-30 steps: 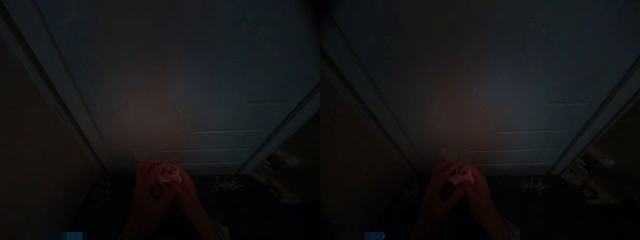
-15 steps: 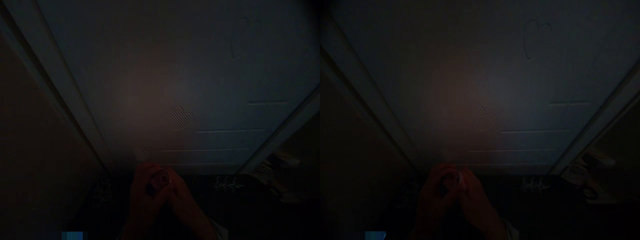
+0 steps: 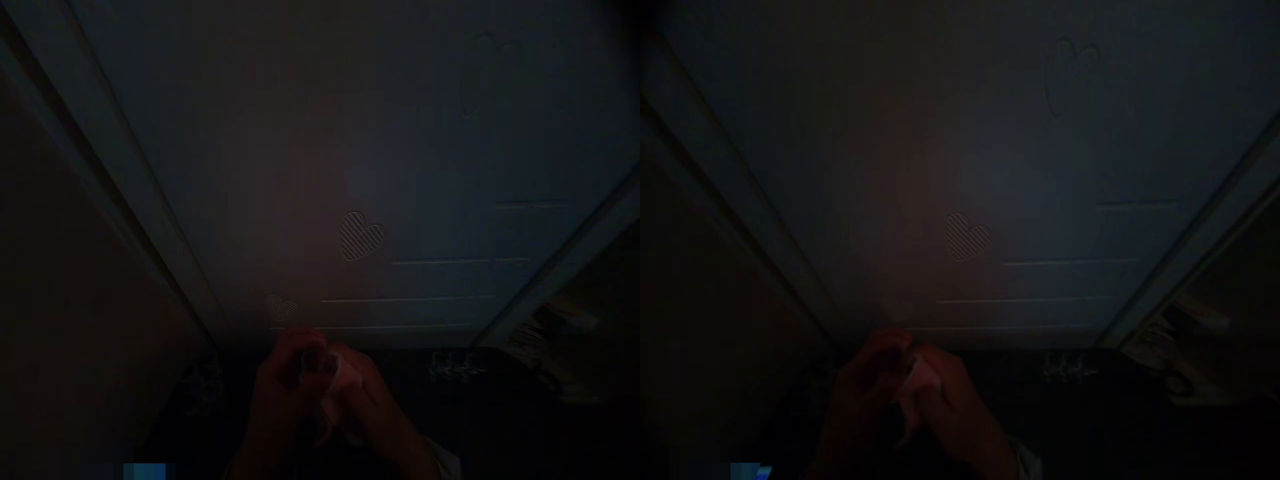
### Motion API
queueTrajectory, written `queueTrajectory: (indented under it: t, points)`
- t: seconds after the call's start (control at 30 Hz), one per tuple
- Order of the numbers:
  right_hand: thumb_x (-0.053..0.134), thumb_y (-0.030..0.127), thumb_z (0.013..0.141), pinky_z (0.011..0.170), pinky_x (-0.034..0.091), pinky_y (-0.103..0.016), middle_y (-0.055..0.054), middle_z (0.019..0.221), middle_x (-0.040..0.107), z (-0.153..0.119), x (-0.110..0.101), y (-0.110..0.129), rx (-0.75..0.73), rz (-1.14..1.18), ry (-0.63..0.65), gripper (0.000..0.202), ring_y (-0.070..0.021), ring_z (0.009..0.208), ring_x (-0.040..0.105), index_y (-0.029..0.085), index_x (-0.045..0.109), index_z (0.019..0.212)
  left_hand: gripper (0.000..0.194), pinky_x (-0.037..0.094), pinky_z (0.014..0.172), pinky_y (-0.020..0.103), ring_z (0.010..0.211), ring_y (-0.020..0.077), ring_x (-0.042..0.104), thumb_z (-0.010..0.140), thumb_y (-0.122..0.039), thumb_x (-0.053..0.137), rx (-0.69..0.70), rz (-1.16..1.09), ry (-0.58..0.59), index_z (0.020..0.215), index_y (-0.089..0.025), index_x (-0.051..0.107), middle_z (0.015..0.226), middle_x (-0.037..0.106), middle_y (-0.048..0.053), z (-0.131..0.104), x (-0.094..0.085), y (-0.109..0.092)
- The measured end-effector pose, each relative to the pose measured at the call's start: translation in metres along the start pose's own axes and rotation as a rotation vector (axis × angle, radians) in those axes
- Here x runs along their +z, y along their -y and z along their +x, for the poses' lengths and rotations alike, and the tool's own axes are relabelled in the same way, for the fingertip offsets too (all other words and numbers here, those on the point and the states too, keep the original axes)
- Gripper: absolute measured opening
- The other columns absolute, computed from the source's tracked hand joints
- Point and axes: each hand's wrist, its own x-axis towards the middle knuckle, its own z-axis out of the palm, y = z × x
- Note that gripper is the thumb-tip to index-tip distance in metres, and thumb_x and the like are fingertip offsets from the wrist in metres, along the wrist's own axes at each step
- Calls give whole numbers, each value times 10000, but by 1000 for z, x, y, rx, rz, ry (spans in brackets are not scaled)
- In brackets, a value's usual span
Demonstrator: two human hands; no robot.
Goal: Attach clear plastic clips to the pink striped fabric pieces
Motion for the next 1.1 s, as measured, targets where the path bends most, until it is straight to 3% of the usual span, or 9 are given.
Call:
queueTrajectory:
  t: [0.1,0.23,0.43,0.57,0.63,0.77,0.87,0.97,1.1]
  points:
    - [519,407,884,640,433,-274,-3,726,635,1,0,-3,7,-3,74,261,-170,674,551,213,673,800,187,513,748,213,837,150,651,697,-219,788,5,-42,15,852,-322,767,893,692,-23,0,-1,1]
    - [516,525,892,627,433,-259,6,739,613,3,2,-9,52,96,31,345,-156,670,536,216,641,803,190,505,769,211,881,153,648,716,-196,774,-13,-58,28,859,-321,764,923,688,-22,1,-1,-1]
    - [586,430,889,645,441,-247,31,768,560,6,7,-10,98,115,-137,192,-145,704,531,239,586,865,225,507,756,212,861,152,650,717,-167,764,9,-51,69,872,-329,764,918,682,-25,1,0,-6]
    - [694,325,814,863,461,-328,-32,1104,596,10,10,-11,-56,15,-333,282,-204,1032,572,282,554,1055,205,511,792,227,908,161,641,764,-190,729,4,21,52,912,-330,750,970,671,-18,-1,-1,-4]
    - [723,295,785,877,461,-335,-49,1172,561,12,10,-11,-135,-75,-411,251,-217,1088,552,276,587,994,196,513,799,226,920,162,642,776,-198,719,10,49,38,923,-324,748,975,669,-14,-1,-1,-2]
    - [678,294,810,741,478,-302,-27,901,614,13,5,-9,-150,-161,-279,94,-192,850,599,237,662,737,214,520,785,216,904,156,653,757,-183,715,18,50,8,905,-333,755,959,677,-21,1,0,0]
    - [650,311,834,677,475,-284,-14,786,671,12,4,-8,-28,-48,-182,113,-179,742,615,229,698,773,187,528,774,232,898,168,658,749,-221,729,-19,11,-4,900,-327,760,964,681,-12,1,-1,1]
    - [692,370,802,610,474,-264,-5,736,690,11,5,-7,65,62,-220,145,-171,676,616,231,709,766,162,529,767,249,897,188,655,739,-356,769,-123,-42,-45,885,-285,765,976,686,15,1,-3,5]
    - [785,445,673,539,482,-252,16,643,668,15,6,-5,110,290,-342,241,-158,580,596,231,675,693,374,520,565,228,749,188,650,684,-557,774,-261,-121,-68,857,-226,765,941,691,55,1,-4,9]
